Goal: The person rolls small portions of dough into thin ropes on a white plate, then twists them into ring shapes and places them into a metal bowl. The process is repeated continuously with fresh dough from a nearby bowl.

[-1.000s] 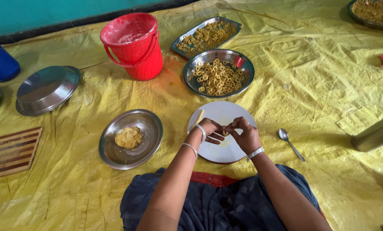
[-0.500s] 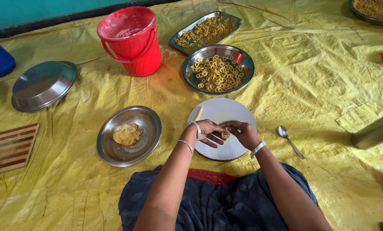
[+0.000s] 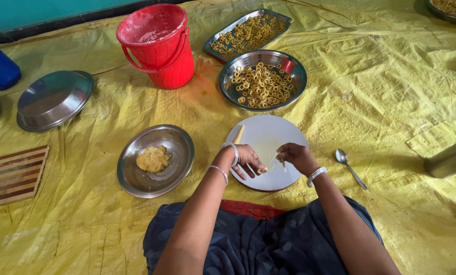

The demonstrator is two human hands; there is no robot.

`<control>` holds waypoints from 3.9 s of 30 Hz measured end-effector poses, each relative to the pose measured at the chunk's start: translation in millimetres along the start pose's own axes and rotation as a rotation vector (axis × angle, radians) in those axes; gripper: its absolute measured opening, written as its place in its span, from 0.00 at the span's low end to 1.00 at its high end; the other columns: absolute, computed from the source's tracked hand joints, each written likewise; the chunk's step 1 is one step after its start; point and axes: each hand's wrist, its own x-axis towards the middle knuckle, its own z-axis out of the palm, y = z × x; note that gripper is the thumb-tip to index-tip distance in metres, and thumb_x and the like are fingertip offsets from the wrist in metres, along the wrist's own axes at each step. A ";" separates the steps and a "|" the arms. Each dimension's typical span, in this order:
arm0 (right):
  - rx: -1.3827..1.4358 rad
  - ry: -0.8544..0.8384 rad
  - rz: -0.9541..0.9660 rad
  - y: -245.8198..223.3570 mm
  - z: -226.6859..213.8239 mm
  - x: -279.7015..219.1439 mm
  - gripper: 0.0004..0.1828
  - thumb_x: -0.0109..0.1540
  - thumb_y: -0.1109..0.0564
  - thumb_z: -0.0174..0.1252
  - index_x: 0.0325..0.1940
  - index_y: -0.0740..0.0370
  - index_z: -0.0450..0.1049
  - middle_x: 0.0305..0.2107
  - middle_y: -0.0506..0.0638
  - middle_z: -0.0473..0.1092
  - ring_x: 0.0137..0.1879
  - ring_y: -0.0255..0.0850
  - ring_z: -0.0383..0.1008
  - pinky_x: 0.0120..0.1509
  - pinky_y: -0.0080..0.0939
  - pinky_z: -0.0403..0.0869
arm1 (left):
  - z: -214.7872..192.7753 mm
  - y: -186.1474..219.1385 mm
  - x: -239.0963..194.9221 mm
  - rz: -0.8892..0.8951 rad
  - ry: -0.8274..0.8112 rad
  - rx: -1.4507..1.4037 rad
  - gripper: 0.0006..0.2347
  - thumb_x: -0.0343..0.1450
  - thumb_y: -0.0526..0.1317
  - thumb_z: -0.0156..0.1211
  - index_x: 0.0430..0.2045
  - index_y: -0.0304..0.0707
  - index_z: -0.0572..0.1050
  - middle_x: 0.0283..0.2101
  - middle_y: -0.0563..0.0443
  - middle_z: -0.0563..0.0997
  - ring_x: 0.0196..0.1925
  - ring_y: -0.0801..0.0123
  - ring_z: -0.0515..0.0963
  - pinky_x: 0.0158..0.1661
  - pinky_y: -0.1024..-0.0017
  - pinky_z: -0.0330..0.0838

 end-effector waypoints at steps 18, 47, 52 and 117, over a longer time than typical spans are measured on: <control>0.266 0.018 0.210 74.6 -20.2 6.5 0.13 0.58 0.72 0.58 0.47 0.72 0.75 0.35 0.52 0.78 0.44 0.40 0.82 0.49 0.38 0.80 | -142.4 42.4 145.1 0.730 0.713 -0.182 0.05 0.74 0.32 0.60 0.32 0.27 0.81 0.26 0.45 0.83 0.25 0.68 0.82 0.27 0.68 0.77; 0.228 0.337 0.103 -29.4 37.5 -3.7 0.12 0.63 0.63 0.62 0.50 0.71 0.79 0.36 0.49 0.80 0.40 0.34 0.80 0.46 0.34 0.79 | 79.3 -12.6 87.8 0.614 0.809 -1.173 0.07 0.70 0.34 0.66 0.36 0.26 0.82 0.32 0.47 0.85 0.31 0.66 0.86 0.32 0.72 0.84; -0.090 0.376 0.052 -60.0 36.7 -4.5 0.11 0.59 0.59 0.68 0.44 0.66 0.83 0.33 0.51 0.82 0.39 0.34 0.81 0.44 0.35 0.79 | 64.4 -17.0 73.4 0.613 0.693 -1.035 0.08 0.70 0.34 0.67 0.36 0.24 0.83 0.30 0.44 0.85 0.28 0.65 0.85 0.31 0.71 0.84; 0.610 0.393 0.566 8.3 -14.4 0.4 0.13 0.64 0.69 0.50 0.51 0.68 0.75 0.45 0.58 0.78 0.50 0.46 0.81 0.51 0.40 0.78 | 32.2 -43.4 61.2 0.058 0.335 -0.361 0.17 0.67 0.35 0.67 0.52 0.38 0.77 0.42 0.46 0.85 0.38 0.62 0.85 0.37 0.57 0.83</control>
